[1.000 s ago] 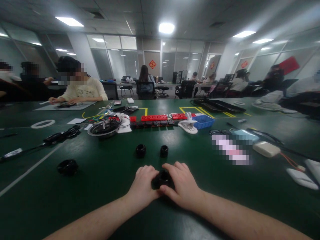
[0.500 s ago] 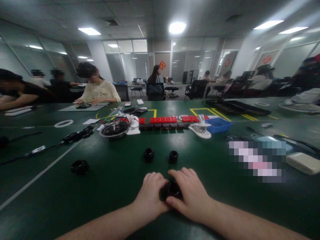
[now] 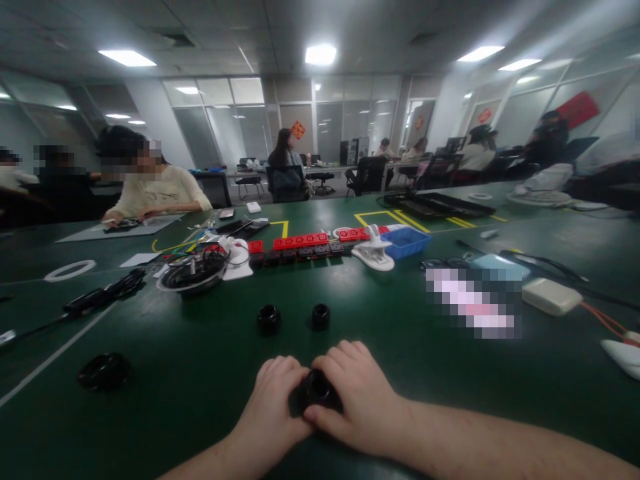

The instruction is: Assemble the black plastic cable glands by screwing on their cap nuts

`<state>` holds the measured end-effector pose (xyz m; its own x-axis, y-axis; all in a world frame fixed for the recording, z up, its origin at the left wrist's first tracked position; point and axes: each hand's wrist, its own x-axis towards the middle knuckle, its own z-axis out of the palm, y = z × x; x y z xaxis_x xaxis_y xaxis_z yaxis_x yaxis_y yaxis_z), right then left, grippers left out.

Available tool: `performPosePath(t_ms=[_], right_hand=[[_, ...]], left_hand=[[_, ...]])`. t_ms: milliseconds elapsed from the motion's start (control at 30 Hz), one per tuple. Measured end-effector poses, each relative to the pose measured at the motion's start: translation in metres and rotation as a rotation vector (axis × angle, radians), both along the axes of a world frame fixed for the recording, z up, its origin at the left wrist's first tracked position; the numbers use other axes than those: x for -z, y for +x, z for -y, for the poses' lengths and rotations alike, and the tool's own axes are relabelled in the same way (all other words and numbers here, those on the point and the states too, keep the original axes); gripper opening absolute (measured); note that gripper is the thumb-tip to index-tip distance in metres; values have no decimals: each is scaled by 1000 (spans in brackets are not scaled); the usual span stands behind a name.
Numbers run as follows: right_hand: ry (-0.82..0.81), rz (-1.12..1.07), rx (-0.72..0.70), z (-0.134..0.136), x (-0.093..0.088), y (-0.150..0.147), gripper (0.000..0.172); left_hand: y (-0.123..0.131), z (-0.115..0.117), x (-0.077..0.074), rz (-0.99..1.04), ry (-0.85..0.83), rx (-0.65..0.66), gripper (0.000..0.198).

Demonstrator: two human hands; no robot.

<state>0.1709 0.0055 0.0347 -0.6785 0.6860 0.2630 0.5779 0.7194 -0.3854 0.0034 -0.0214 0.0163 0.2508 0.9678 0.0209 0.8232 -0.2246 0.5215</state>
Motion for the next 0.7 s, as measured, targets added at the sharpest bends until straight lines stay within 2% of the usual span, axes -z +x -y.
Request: performPosePath(t_ms=[267, 433, 700], right_hand=[[33, -24, 20, 6, -1, 0, 35], [68, -45, -10, 9, 0, 0, 44], [-78, -140, -28, 15, -10, -2, 54]], left_hand=[[1, 1, 1, -10, 12, -2, 13], [1, 1, 0, -10, 26, 7, 13], [-3, -1, 7, 10, 40, 25, 19]])
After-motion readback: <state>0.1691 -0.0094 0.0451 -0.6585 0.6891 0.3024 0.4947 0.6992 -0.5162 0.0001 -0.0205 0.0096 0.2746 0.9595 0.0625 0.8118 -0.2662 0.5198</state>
